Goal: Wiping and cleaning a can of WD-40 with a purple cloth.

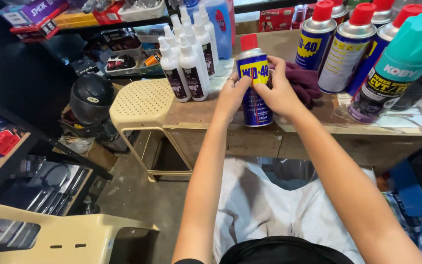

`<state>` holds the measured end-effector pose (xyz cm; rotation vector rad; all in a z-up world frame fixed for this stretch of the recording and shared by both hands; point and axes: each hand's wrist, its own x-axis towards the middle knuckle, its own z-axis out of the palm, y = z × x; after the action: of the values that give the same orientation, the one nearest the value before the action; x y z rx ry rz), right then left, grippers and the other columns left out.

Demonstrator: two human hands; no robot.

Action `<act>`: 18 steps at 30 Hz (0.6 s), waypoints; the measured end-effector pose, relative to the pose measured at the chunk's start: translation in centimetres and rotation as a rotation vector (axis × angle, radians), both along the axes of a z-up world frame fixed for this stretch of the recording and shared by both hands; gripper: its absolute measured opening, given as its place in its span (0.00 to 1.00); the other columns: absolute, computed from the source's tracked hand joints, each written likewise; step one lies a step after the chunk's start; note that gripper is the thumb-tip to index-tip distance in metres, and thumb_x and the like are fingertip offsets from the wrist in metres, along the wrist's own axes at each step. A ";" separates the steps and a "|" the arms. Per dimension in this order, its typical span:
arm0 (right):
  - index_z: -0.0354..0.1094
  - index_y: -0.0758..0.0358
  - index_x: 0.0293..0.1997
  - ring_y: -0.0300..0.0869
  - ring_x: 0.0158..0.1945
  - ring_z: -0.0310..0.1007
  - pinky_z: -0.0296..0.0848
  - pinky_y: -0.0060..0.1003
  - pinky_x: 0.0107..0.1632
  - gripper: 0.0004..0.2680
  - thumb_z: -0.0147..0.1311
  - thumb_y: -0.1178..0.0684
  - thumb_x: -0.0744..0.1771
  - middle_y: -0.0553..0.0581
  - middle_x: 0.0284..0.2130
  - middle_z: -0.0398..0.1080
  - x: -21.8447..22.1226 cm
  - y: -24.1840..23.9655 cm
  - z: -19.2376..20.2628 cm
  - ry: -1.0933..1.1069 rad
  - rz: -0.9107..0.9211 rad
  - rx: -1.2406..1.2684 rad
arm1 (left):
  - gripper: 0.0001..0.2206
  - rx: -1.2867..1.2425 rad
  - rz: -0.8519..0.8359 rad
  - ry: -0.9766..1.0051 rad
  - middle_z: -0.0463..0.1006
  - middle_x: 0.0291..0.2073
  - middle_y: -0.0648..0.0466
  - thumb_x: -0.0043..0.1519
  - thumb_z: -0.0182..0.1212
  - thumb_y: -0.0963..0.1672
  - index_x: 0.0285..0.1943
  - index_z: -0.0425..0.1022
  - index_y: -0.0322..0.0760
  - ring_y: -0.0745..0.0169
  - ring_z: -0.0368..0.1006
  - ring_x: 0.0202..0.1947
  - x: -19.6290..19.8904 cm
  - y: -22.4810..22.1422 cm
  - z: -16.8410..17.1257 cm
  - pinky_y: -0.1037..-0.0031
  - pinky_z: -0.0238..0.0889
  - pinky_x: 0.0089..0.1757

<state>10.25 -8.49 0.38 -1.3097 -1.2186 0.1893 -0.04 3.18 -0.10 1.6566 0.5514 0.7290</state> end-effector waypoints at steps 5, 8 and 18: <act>0.48 0.48 0.65 0.47 0.49 0.78 0.75 0.46 0.52 0.23 0.59 0.44 0.66 0.56 0.46 0.76 0.6 0.1 0.0 -0.043 -0.193 -0.264 | 0.26 0.063 0.073 0.178 0.84 0.43 0.52 0.50 0.66 0.61 0.52 0.78 0.52 0.56 0.78 0.53 0.7 2.1 -1.2 0.63 0.71 0.52; 0.54 0.46 0.59 0.46 0.54 0.76 0.71 0.46 0.57 0.20 0.57 0.38 0.65 0.51 0.46 0.77 -0.5 -0.5 1.3 0.038 -0.341 -0.379 | 0.34 0.142 0.116 0.281 0.82 0.52 0.51 0.52 0.58 0.65 0.61 0.77 0.48 0.51 0.71 0.63 -0.4 -0.9 0.5 0.58 0.59 0.63; 0.60 0.46 0.61 0.46 0.47 0.78 0.72 0.42 0.51 0.19 0.53 0.34 0.67 0.56 0.39 0.77 0.6 -0.2 -3.6 0.253 -0.319 -0.293 | 0.35 -0.034 -0.004 -0.012 0.67 0.66 0.30 0.66 0.42 0.59 0.65 0.71 0.24 0.38 0.53 0.73 -3.6 -6.6 3.7 0.52 0.39 0.71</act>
<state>10.86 -8.68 -3.19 -1.6600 -0.7750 0.3014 -3.59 -3.44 3.65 1.6208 0.5491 0.7221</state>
